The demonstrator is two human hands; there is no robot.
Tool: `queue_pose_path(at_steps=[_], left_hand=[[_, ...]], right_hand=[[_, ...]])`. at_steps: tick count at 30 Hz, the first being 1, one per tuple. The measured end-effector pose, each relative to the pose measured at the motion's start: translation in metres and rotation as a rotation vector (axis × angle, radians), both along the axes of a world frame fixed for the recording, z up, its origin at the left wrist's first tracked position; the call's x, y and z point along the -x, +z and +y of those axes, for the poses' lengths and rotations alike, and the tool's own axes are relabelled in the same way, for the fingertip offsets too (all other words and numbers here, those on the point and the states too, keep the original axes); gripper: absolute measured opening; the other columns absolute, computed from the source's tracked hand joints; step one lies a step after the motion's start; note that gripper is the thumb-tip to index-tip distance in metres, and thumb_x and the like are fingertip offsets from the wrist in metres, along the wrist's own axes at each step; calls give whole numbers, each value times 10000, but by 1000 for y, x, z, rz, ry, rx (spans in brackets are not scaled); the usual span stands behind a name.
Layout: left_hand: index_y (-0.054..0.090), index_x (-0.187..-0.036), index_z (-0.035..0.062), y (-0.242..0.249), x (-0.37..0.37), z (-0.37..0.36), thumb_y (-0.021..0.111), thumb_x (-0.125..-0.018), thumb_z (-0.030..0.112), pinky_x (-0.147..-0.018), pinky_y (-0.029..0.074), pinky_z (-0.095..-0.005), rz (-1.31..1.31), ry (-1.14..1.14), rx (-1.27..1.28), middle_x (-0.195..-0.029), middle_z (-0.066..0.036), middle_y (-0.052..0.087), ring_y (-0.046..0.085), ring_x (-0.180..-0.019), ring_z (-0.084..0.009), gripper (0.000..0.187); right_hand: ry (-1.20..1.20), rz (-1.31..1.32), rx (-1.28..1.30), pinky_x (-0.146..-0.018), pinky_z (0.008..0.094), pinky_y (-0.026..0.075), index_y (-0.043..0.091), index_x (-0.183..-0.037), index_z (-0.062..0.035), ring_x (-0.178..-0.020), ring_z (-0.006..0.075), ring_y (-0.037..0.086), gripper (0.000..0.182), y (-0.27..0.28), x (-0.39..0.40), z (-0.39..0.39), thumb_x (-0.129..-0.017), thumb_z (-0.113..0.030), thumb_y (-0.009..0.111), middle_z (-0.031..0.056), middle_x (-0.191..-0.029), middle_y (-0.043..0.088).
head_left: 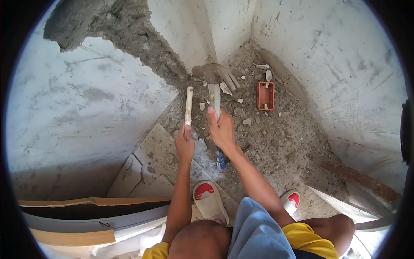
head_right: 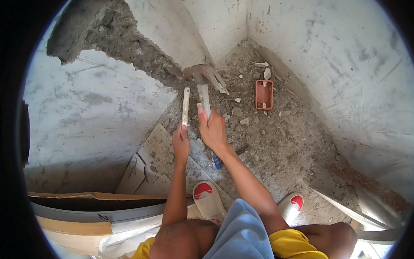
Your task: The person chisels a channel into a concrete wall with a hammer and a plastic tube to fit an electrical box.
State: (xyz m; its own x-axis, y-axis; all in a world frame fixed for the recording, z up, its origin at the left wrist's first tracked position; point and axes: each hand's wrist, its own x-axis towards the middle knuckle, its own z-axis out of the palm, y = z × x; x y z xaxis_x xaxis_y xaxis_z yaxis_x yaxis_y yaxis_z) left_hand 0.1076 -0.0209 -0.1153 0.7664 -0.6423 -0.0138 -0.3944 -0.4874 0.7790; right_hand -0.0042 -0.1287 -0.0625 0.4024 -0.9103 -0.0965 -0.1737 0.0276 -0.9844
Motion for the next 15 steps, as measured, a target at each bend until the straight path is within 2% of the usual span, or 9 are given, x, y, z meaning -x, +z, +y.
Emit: queue_pose_path(at_steps=[1, 3, 4, 6, 7, 11, 13, 15], left_hand=[[586, -1298, 8, 3, 0, -1, 444, -1036, 216, -626, 433, -340, -6, -7, -7, -708, -78, 535, 528, -653, -175, 364], [626, -1194, -1, 13, 0, -4, 437, -1035, 229, -651, 442, -398, -201, -99, 76, -737, -153, 588, 569, -667, -290, 338], [626, -1194, -1, 15, -10, -11, 437, -1035, 229, -651, 442, -398, -209, -98, 69, -737, -153, 588, 569, -667, -290, 338], [634, -1048, -9, 21, -32, -25, 427, -1034, 245, -691, 454, -444, -153, -29, -177, -808, -224, 623, 580, -727, -400, 328], [604, -1090, 26, 28, -28, -23, 408, -1033, 279, -734, 476, -506, -198, -54, -270, -917, -273, 644, 609, -884, -487, 326], [596, -1037, 17, 16, 18, 9, 392, -1039, 290, -719, 450, -544, -176, -220, -226, -866, -268, 627, 592, -842, -496, 341], [596, -1005, 5, 32, 29, 17, 383, -1040, 305, -713, 446, -541, -28, -158, -228, -882, -279, 624, 590, -853, -497, 369], [605, -1022, 3, 34, 2, -6, 386, -1037, 316, -721, 454, -528, -87, -115, -261, -912, -287, 627, 596, -880, -495, 382]], right_hand=[[-7, -6, -7, -619, 488, 469, 589, -923, 47, -699, 465, 632, 485, 0, 3, 0, -1014, -418, 488, 265, -714, 611], [19, 7, -115, -610, 469, 470, 587, -930, 42, -665, 441, 623, 491, -2, 11, 4, -1020, -426, 466, 246, -699, 601], [21, 0, -122, -610, 469, 470, 587, -930, 42, -665, 441, 623, 491, -7, 12, 4, -1020, -426, 466, 246, -699, 601], [0, -24, -20, -451, 310, 388, 501, -769, -34, -480, 113, 493, 580, -11, 14, 3, -1007, -559, 435, 11, -558, 492], [59, 45, -99, -611, 454, 472, 587, -922, 40, -654, 422, 619, 495, -8, 20, 2, -1024, -423, 446, 230, -686, 599], [51, 34, -159, -604, 461, 466, 585, -912, 45, -640, 411, 617, 504, 2, 33, -3, -1023, -427, 450, 221, -665, 591], [-7, 38, 31, -596, 457, 460, 583, -916, 52, -623, 394, 617, 521, -3, 40, 0, -1017, -443, 459, 213, -653, 586], [12, 20, -64, -601, 458, 459, 585, -915, 53, -626, 393, 617, 538, -5, 45, 4, -1010, -463, 464, 213, -654, 587]])
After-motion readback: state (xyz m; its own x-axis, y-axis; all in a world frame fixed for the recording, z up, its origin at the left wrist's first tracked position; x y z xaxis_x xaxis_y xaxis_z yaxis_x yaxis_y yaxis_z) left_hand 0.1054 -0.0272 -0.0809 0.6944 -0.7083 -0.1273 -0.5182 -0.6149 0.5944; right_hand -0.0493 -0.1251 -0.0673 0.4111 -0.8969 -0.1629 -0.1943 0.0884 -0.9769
